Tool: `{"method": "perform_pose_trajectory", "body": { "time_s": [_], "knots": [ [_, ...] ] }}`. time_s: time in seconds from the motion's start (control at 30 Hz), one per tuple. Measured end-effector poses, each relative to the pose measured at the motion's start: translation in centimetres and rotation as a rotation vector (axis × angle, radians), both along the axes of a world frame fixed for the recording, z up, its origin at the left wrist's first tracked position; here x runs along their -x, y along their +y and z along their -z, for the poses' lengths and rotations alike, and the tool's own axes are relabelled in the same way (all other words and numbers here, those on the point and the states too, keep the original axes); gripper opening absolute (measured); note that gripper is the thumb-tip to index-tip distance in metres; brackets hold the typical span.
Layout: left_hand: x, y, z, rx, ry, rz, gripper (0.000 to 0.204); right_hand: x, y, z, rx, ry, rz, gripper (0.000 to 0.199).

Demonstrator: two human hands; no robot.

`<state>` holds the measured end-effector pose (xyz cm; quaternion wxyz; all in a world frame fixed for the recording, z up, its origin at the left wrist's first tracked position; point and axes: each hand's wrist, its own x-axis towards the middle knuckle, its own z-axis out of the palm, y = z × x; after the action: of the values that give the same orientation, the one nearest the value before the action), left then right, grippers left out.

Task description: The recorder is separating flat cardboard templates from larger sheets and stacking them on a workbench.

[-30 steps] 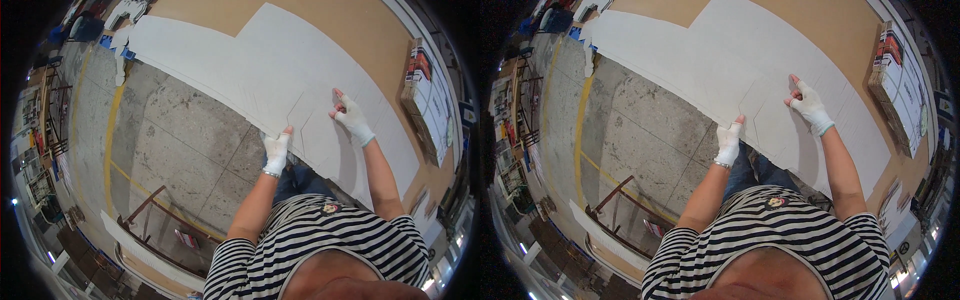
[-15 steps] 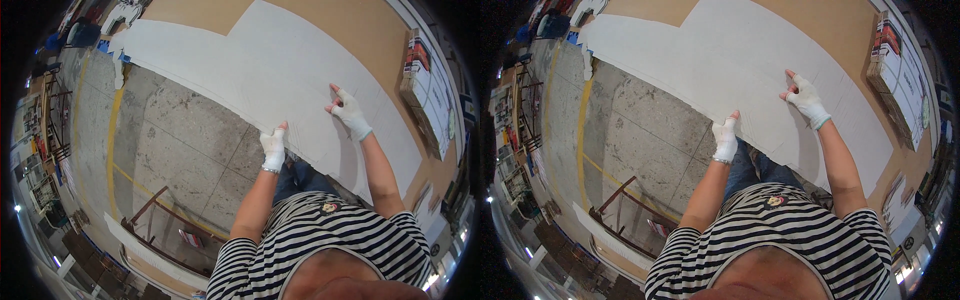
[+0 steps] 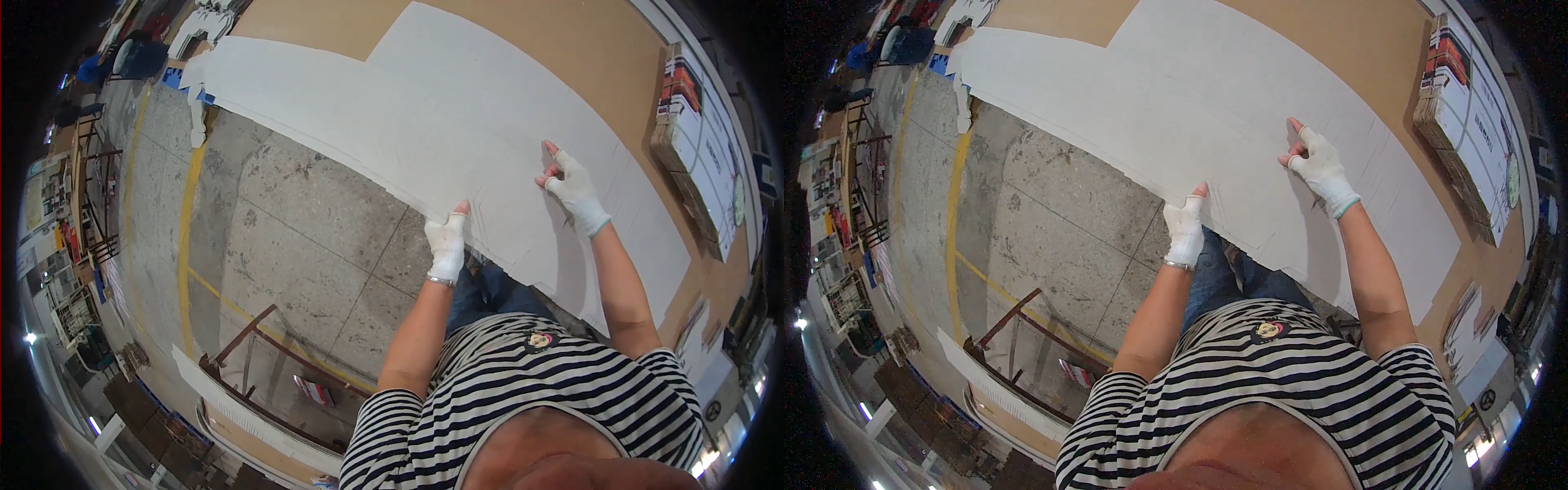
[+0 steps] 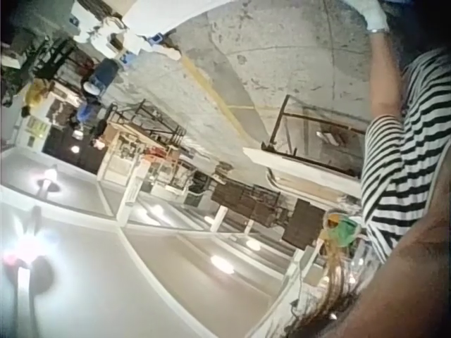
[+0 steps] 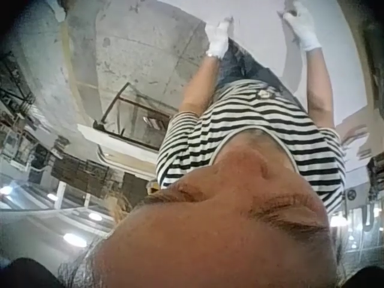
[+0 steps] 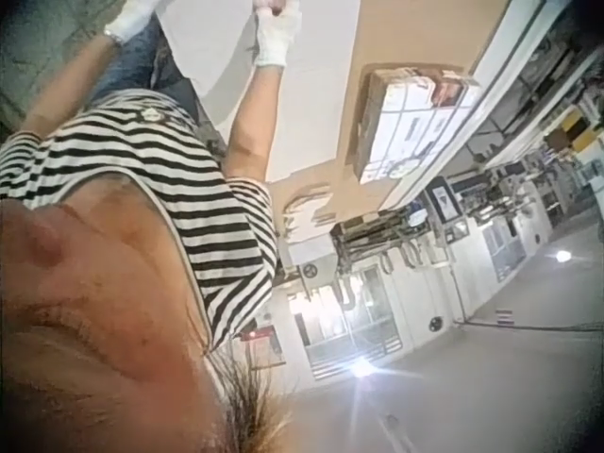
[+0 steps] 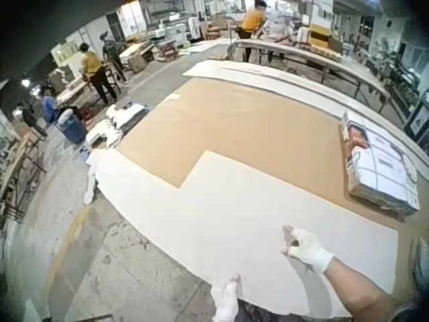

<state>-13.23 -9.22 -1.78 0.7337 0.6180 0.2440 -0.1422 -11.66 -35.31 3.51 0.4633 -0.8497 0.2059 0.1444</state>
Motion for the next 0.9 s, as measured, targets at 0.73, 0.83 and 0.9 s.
{"method": "perform_pose_trajectory", "body": {
  "time_s": [0.73,0.83,0.9],
  "knots": [
    [3.2,-1.4,-0.3,0.04,0.05,0.054,0.053,1.2,-1.1,-0.9,0.005,0.008,-0.022,0.078],
    [3.2,-1.6,-0.2,0.036,0.078,0.03,0.05,1.6,-1.4,-0.7,-0.058,0.056,0.037,0.078],
    [3.1,-1.6,-0.1,0.007,0.091,0.041,0.048,1.8,-1.5,-0.6,-0.096,0.07,0.057,0.077]
  ]
}}
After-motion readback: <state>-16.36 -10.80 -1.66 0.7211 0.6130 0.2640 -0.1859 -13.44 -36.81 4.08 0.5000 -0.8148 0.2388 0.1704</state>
